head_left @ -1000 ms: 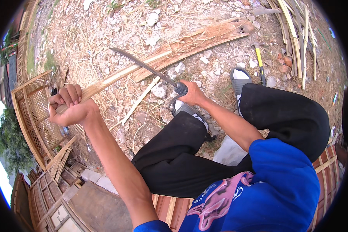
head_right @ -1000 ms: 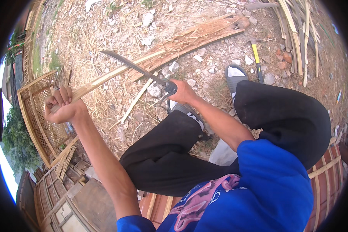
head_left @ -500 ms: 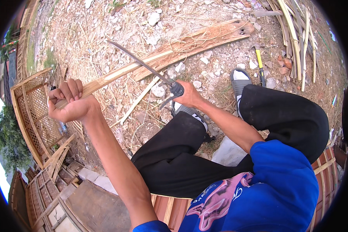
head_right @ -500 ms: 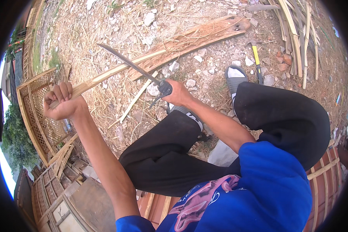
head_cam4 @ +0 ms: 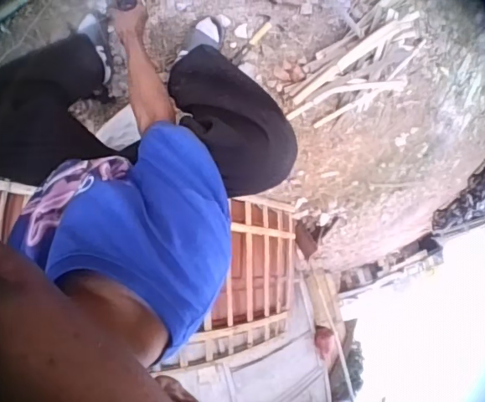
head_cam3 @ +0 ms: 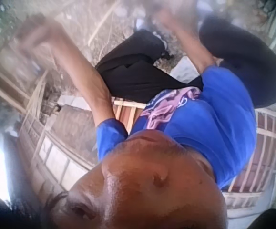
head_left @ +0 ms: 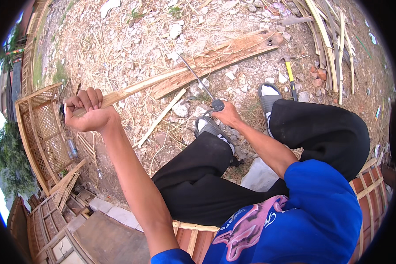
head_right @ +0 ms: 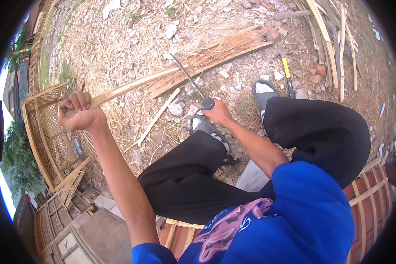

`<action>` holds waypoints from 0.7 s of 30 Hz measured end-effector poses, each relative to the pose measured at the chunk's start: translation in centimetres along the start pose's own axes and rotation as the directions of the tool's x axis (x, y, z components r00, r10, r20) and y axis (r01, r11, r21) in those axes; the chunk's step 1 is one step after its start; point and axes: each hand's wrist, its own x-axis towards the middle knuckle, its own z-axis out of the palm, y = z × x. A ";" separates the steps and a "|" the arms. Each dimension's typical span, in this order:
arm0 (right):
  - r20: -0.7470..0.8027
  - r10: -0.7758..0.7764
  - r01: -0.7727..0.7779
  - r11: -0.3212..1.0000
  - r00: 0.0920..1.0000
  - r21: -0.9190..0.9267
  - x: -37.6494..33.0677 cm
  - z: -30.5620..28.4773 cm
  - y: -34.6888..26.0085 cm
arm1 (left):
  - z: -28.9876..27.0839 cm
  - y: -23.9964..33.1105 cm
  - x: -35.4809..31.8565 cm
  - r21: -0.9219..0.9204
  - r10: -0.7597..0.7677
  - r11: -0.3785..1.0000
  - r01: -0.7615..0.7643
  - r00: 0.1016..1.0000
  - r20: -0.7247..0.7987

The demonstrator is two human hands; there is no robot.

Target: The person scrapes a bamboo strip using a knife, sets the knife down to pick up and assemble bamboo strips by hand, and scrapes another bamboo strip with the knife.

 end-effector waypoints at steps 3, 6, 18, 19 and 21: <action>0.061 -0.109 0.103 0.991 0.992 0.089 -0.8 0.5 -3.7 | -0.6 0.0 0.5 -0.024 -0.009 1.000 0.008 0.999 -0.036; 0.164 -0.273 0.261 0.961 0.948 0.088 -1.3 -0.6 -8.1 | -1.0 0.5 0.6 0.027 -0.011 1.000 0.016 0.984 -0.179; 0.137 -0.385 0.397 0.915 0.913 -0.076 -6.4 -12.3 -26.5 | 0.1 1.7 -2.6 0.063 0.005 0.998 0.001 0.995 -0.095; 0.129 -0.392 0.404 0.911 0.911 -0.084 -7.5 -12.8 -26.8 | 0.5 2.0 -3.0 0.168 0.033 0.985 -0.030 0.999 -0.019; 0.086 -0.321 0.323 0.946 0.943 -0.014 -10.0 -13.4 -26.7 | 0.3 2.7 -3.1 0.246 0.090 0.964 -0.105 0.993 0.072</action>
